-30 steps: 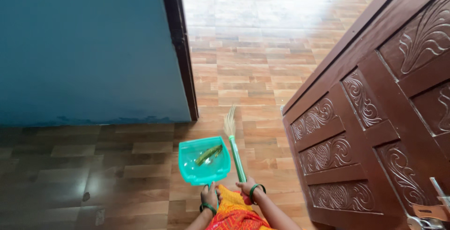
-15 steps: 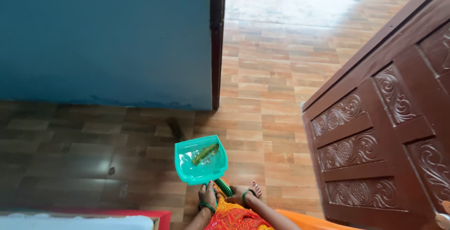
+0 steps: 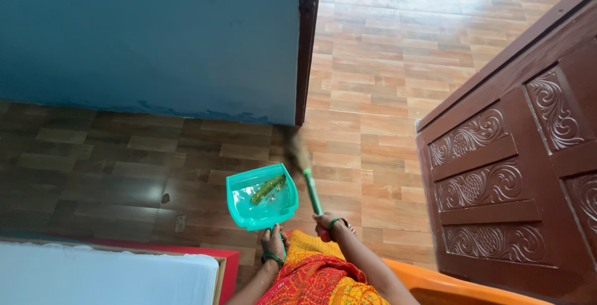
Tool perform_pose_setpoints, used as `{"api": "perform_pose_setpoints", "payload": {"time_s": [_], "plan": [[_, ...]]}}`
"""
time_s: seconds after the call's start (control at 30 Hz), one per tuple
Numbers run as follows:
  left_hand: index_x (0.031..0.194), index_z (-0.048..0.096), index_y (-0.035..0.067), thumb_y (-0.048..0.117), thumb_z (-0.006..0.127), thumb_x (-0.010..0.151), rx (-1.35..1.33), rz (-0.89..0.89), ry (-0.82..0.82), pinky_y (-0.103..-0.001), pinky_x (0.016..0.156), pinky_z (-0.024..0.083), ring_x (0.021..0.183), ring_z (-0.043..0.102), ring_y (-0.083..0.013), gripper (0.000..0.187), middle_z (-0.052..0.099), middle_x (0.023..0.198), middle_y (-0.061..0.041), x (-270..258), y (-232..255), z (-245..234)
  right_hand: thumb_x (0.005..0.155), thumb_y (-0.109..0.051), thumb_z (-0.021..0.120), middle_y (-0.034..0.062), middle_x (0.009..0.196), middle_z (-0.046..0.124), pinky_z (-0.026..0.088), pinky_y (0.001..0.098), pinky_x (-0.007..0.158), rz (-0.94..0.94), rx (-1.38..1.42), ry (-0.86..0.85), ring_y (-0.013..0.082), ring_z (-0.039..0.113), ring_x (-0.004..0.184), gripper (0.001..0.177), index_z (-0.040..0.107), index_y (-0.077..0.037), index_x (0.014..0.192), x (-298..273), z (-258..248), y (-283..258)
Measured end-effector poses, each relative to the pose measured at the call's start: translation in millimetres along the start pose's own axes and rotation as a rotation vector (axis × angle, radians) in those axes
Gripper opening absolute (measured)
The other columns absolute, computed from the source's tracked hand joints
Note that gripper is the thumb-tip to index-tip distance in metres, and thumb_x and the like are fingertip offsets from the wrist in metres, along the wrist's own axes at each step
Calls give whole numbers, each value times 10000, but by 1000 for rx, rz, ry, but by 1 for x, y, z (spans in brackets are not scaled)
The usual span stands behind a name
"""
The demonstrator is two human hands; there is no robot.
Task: The person sweeps a tiled floor with a broom and collects debris into a dustpan. They move around furniture, including chairs and a bed, to clean different areas of the room.
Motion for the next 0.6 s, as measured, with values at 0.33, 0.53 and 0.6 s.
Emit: {"api": "perform_pose_setpoints", "payload": {"time_s": [0.33, 0.53, 0.6], "plan": [[949, 578, 18, 309, 549, 1013, 86, -81, -88, -337, 376, 381, 440, 544, -181, 299, 567, 638, -57, -11, -25, 32, 890, -249, 799, 134, 840, 683, 546, 386, 525, -151, -100, 214, 211, 661, 621, 510, 537, -57, 1283, -42, -33, 19], [961, 590, 35, 304, 552, 1012, 121, -97, -148, -326, 373, 396, 424, 534, -181, 277, 544, 621, -62, -26, -49, 84, 881, -354, 832, 104, 919, 709, 523, 359, 621, -171, -510, 47, 182, 655, 719, 524, 621, -128, 1303, -41, -43, 60], [963, 592, 30, 300, 548, 1012, 117, -99, -167, -325, 367, 384, 420, 529, -181, 277, 538, 618, -60, -32, -55, 100, 903, -408, 896, 120, 943, 714, 452, 359, 710, -367, -840, 79, 192, 603, 804, 480, 703, -134, 1246, -38, -52, 74]]}}
Point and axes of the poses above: each hand's wrist, its own x-axis towards the middle knuckle, its own z-axis out of the palm, y = z × x, the point moved 9 cm from there along x, towards the middle knuckle
